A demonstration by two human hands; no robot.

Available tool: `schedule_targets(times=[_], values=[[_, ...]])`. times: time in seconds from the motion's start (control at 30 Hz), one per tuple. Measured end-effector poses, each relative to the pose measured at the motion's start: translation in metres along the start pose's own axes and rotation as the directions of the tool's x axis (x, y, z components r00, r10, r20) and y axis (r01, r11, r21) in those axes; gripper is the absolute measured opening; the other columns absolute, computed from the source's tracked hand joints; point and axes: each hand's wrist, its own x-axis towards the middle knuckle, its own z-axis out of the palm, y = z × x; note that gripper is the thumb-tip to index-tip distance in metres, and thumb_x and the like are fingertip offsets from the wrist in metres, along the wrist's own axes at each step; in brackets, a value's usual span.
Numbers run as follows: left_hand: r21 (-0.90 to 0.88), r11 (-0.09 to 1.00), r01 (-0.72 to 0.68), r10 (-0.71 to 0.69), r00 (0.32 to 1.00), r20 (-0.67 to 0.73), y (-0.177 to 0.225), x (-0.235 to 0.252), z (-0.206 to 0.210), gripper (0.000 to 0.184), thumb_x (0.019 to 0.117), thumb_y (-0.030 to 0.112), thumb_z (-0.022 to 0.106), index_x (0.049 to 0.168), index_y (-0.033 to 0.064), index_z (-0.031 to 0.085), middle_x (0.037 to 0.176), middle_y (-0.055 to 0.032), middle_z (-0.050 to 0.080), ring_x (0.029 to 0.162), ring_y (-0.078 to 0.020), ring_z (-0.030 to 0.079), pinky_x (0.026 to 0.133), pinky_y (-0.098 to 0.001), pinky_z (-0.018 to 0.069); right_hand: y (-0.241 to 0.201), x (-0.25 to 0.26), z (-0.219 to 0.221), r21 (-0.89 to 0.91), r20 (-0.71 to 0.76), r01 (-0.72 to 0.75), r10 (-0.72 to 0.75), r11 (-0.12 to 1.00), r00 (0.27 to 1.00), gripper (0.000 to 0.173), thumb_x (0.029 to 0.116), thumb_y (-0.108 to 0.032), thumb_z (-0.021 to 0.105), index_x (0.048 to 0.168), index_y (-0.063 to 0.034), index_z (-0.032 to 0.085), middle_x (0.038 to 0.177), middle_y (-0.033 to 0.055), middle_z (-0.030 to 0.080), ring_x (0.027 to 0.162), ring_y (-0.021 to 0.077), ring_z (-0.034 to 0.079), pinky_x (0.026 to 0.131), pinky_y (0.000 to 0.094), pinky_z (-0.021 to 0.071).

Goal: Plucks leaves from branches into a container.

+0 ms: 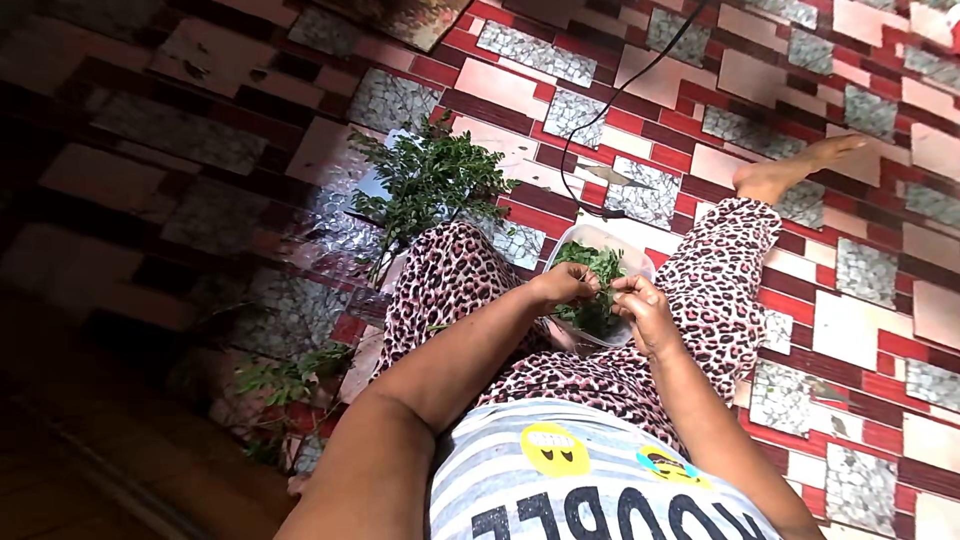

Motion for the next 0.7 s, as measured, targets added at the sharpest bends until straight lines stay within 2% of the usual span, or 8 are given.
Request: schedule_targets(times=[0.03, 0.13, 0.23, 0.33, 0.43, 0.53, 0.63, 0.7], values=[[0.005, 1.000, -0.001, 0.001, 1.000, 0.002, 0.000, 0.000, 0.000, 0.007, 0.1023, 0.005, 0.056, 0.096, 0.0041, 0.057, 0.086, -0.0025, 0.058, 0.077, -0.0111, 0.057, 0.070, -0.0293, 0.0506, -0.001, -0.001, 0.000, 0.011, 0.011, -0.009, 0.008, 1.000, 1.000, 0.018, 0.0920, -0.005, 0.057, 0.109, -0.0040, 0.062, 0.106, 0.0066, 0.062, 0.085, 0.0134, 0.061, 0.076, 0.0316, 0.0540], [0.025, 1.000, -0.014, 0.014, 1.000, 0.013, 0.000, 0.000, -0.001, 0.006, 0.1027, 0.005, 0.056, 0.097, 0.0035, 0.057, 0.087, -0.0028, 0.059, 0.078, -0.0107, 0.057, 0.071, -0.0293, 0.0505, -0.003, 0.000, 0.002, 0.025, 0.006, -0.023, 0.023, 0.999, 1.000, 0.008, 0.0966, -0.006, 0.060, 0.103, -0.0041, 0.065, 0.098, 0.0046, 0.063, 0.083, 0.0125, 0.060, 0.075, 0.0302, 0.0534], [0.052, 0.998, -0.034, 0.033, 0.999, 0.023, -0.003, 0.001, 0.000, 0.007, 0.1029, 0.007, 0.057, 0.097, 0.0027, 0.057, 0.086, -0.0026, 0.059, 0.076, -0.0094, 0.056, 0.070, -0.0280, 0.0492, 0.001, 0.003, 0.004, -0.025, -0.008, 0.030, -0.030, 0.999, 1.000, 0.004, 0.0925, -0.003, 0.067, 0.096, -0.0040, 0.067, 0.087, 0.0034, 0.064, 0.076, 0.0106, 0.059, 0.071, 0.0279, 0.0518], [0.082, 0.996, -0.029, 0.027, 0.999, 0.030, -0.003, 0.001, 0.001, 0.007, 0.1028, 0.007, 0.057, 0.098, 0.0020, 0.057, 0.087, -0.0031, 0.058, 0.077, -0.0097, 0.055, 0.071, -0.0283, 0.0485, 0.006, 0.005, 0.005, -0.076, -0.040, 0.098, -0.101, 0.992, 0.994, 0.004, 0.0906, -0.001, 0.068, 0.091, -0.0046, 0.067, 0.082, 0.0018, 0.062, 0.075, 0.0095, 0.058, 0.071, 0.0278, 0.0506], [0.085, 0.996, -0.023, 0.022, 1.000, 0.009, -0.004, 0.003, 0.001, 0.009, 0.1026, 0.007, 0.057, 0.095, 0.0028, 0.057, 0.085, -0.0025, 0.057, 0.074, -0.0091, 0.054, 0.068, -0.0271, 0.0477, 0.008, 0.005, 0.007, -0.027, -0.090, 0.193, -0.194, 0.981, 0.977, 0.007, 0.0888, 0.000, 0.068, 0.088, -0.0062, 0.066, 0.087, 0.0002, 0.062, 0.076, 0.0078, 0.057, 0.071, 0.0257, 0.0503], [0.080, 0.997, -0.009, 0.010, 1.000, -0.016, -0.002, 0.002, 0.000, 0.008, 0.1025, 0.006, 0.057, 0.095, 0.0019, 0.057, 0.086, -0.0038, 0.056, 0.076, -0.0104, 0.054, 0.070, -0.0287, 0.0488, 0.004, 0.004, 0.003, 0.040, -0.112, 0.190, -0.184, 0.981, 0.976, 0.006, 0.0912, -0.001, 0.063, 0.090, -0.0057, 0.066, 0.110, 0.0041, 0.067, 0.085, 0.0091, 0.061, 0.074, 0.0271, 0.0535], [0.095, 0.995, -0.019, 0.020, 1.000, -0.004, -0.002, 0.002, 0.000, 0.008, 0.1025, 0.008, 0.058, 0.096, 0.0030, 0.057, 0.085, -0.0027, 0.057, 0.074, -0.0093, 0.054, 0.068, -0.0272, 0.0476, -0.001, 0.004, -0.001, 0.068, -0.086, 0.065, -0.059, 0.996, 0.995, 0.009, 0.0985, -0.006, 0.059, 0.100, -0.0025, 0.068, 0.107, 0.0059, 0.067, 0.087, 0.0125, 0.064, 0.075, 0.0301, 0.0564], [0.102, 0.995, -0.025, 0.025, 1.000, 0.001, -0.003, 0.002, 0.000, 0.008, 0.1023, 0.008, 0.058, 0.096, 0.0023, 0.058, 0.085, -0.0033, 0.058, 0.074, -0.0097, 0.054, 0.067, -0.0277, 0.0470, -0.002, 0.003, -0.001, 0.050, -0.061, 0.004, 0.000, 0.999, 0.998, 0.011, 0.1000, -0.008, 0.058, 0.102, -0.0024, 0.067, 0.101, 0.0053, 0.066, 0.086, 0.0126, 0.063, 0.075, 0.0302, 0.0556]])
